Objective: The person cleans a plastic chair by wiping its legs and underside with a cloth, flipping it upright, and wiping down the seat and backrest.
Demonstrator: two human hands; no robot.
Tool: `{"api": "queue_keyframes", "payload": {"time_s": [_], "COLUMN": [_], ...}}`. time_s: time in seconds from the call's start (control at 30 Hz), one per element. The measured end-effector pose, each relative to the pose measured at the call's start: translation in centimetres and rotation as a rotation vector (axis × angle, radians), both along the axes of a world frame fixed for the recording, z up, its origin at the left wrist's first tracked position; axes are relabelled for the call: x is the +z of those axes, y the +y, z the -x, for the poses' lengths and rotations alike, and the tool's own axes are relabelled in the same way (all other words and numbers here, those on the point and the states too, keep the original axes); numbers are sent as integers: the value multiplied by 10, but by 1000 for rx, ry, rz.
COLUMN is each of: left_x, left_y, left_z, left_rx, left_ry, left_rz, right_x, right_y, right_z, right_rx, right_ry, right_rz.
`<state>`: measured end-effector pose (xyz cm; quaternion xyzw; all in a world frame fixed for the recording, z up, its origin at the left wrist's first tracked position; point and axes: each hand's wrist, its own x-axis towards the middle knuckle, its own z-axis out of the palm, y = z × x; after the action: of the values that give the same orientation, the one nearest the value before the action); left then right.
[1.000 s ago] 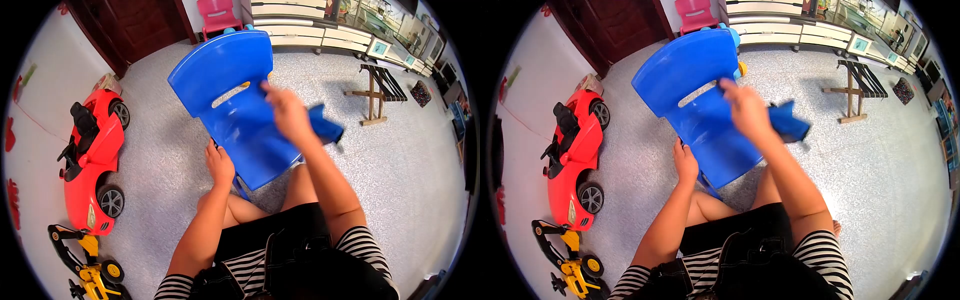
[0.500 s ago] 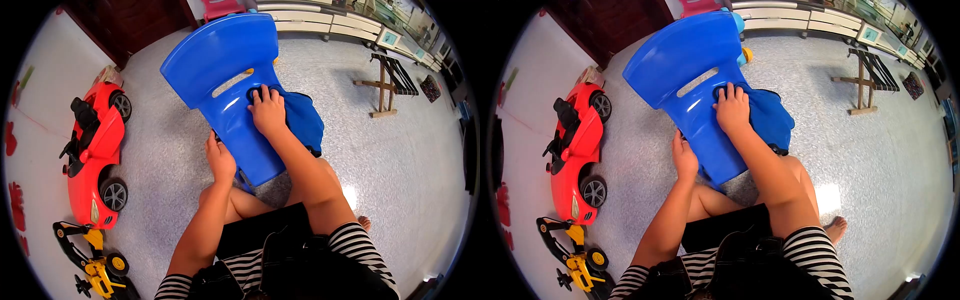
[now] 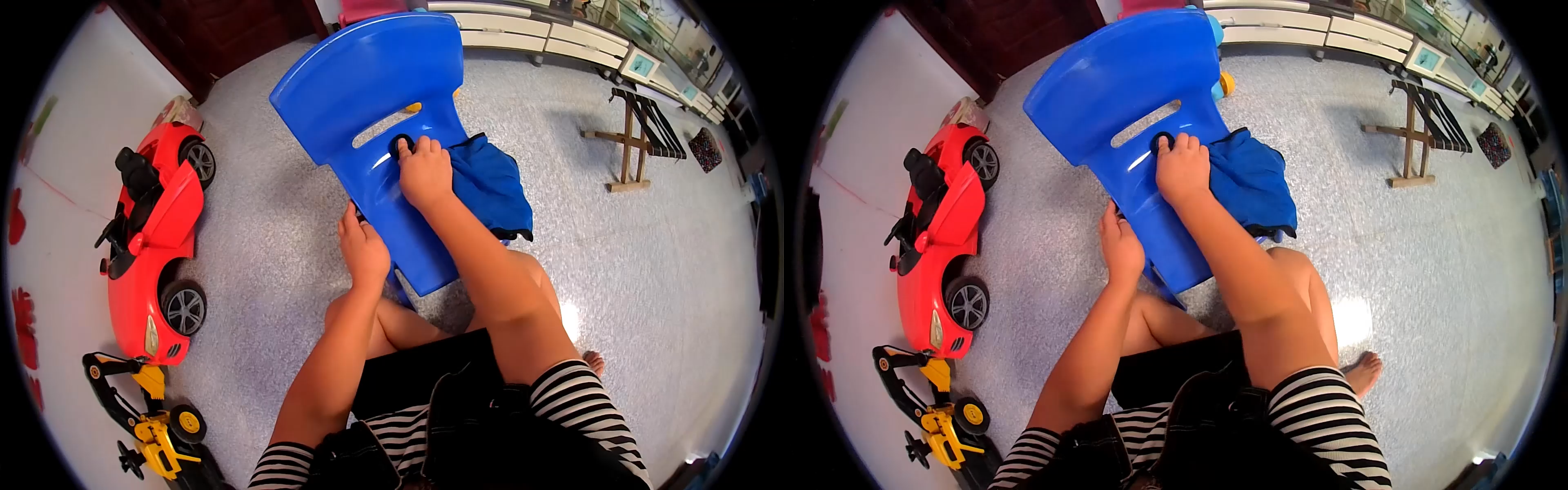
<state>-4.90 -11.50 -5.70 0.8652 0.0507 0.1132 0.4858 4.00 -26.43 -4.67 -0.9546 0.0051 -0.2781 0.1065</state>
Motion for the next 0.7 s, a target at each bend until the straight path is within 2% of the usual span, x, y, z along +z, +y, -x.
{"api": "queue_keyframes", "payload": {"time_s": [0.1,0.17,0.23,0.3,0.37,0.43,0.53,0.63,0.7], "left_x": [-6,-6,-4,-6,-6,-6,2,-5,-12], "left_y": [-4,-1,0,0,1,0,-1,1,3], "left_z": [1,0,0,2,1,-2,4,-3,-4], "left_rx": [21,10,1,-9,2,9,11,-21,-31], "left_ry": [-86,-81,-83,-73,-83,-78,-25,-46,-83], "left_rz": [-25,-34,-31,-32,-74,-78,-35,6,5], "right_x": [-6,4,2,5,-1,0,-2,9,15], "right_y": [23,32,30,15,6,-1,8,14,9], "right_z": [6,36,55,48,19,-1,10,62,100], "right_rx": [-22,252,390,403,151,45,78,415,470], "right_ry": [-25,-1,-45,31,-41,-67,-71,-6,10], "right_rz": [43,-46,-136,-119,-39,-94,-61,-107,-151]}}
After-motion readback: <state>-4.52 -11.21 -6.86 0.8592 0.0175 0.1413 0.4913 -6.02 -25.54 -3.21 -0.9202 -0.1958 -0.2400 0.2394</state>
